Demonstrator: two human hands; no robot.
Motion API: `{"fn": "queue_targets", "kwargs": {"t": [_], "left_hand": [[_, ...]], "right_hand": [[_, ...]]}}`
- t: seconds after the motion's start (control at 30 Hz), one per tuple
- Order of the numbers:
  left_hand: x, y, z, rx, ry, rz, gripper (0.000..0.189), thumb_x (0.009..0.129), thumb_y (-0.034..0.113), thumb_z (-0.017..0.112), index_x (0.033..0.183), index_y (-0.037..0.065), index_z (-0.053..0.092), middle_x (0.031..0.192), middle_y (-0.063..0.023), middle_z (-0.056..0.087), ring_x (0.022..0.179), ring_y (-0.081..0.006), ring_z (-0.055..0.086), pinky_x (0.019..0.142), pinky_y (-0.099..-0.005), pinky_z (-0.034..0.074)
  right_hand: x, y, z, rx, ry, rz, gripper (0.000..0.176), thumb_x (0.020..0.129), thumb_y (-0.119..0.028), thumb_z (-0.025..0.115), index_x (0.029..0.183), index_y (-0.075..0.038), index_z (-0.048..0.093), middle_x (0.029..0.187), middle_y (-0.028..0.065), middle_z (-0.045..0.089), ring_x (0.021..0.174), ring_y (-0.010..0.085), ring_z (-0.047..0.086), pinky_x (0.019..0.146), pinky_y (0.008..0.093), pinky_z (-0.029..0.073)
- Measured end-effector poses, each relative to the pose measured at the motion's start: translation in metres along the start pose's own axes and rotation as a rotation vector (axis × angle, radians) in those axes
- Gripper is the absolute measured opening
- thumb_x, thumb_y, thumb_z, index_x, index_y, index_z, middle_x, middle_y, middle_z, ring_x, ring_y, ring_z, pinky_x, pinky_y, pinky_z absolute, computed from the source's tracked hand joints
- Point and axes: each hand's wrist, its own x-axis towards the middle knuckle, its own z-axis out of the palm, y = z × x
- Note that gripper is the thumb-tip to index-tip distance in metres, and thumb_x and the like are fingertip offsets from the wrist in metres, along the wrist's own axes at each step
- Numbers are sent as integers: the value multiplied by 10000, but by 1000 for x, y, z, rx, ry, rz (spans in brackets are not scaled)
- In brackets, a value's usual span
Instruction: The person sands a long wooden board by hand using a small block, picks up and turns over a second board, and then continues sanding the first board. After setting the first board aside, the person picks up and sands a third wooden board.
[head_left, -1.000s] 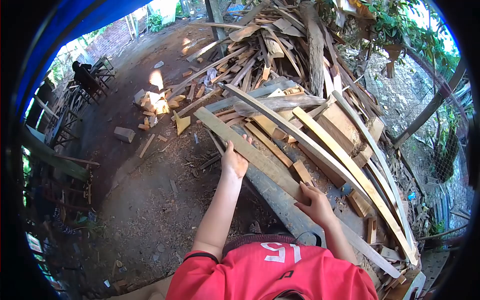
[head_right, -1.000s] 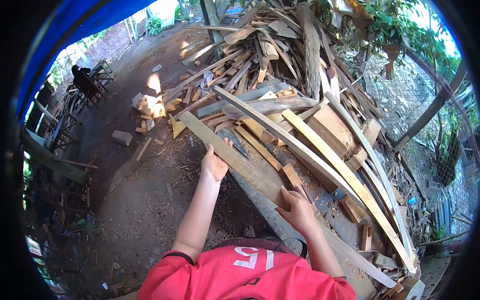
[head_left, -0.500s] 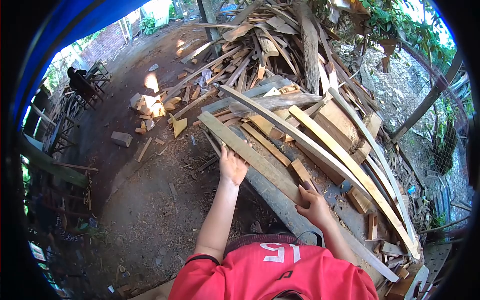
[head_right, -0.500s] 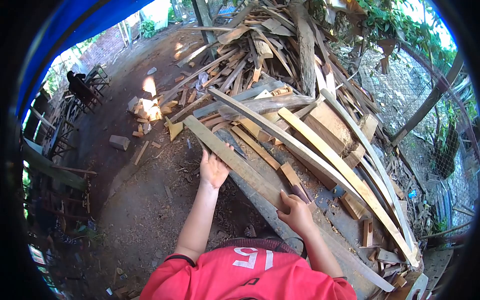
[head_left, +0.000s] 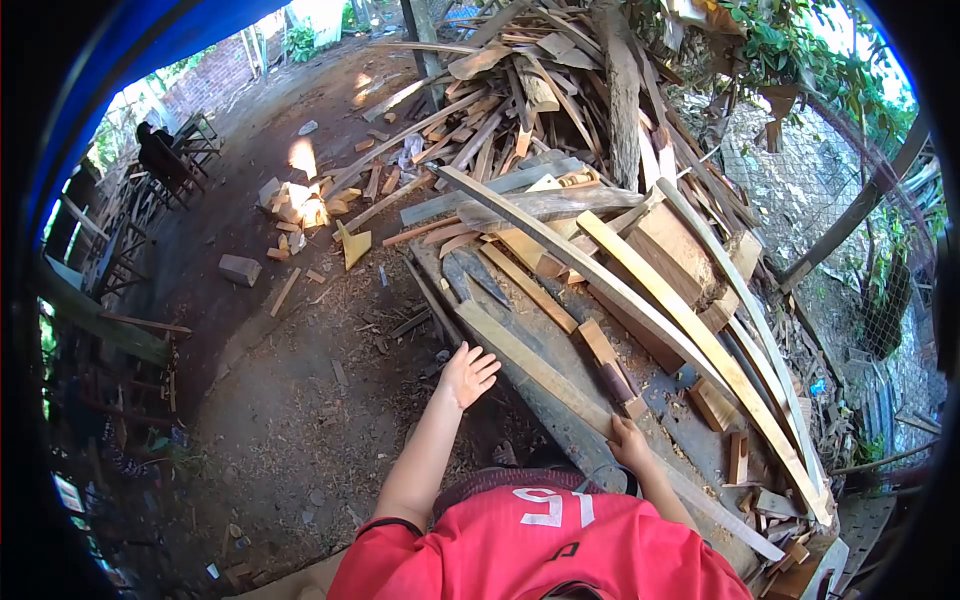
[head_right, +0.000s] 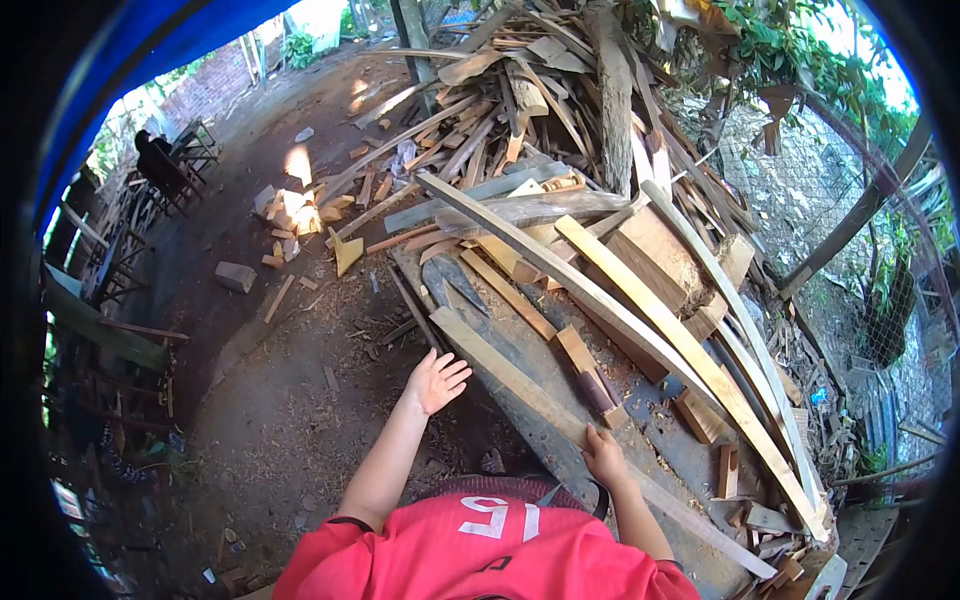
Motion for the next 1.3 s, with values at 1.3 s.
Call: {"fn": "queue_targets", "kwargs": {"t": [1.3], "left_hand": [[-16,-19,-67,-138,227,19,669,927,465,412,1439,97,189,1419,-125,368,1235,-274,443,970,-413,334]], "right_hand": [[26,20,66,-174,-21,100,626,691,-132,709,1248,-10,452,1043,206,502,1000,366,496,867,416,435]]}}
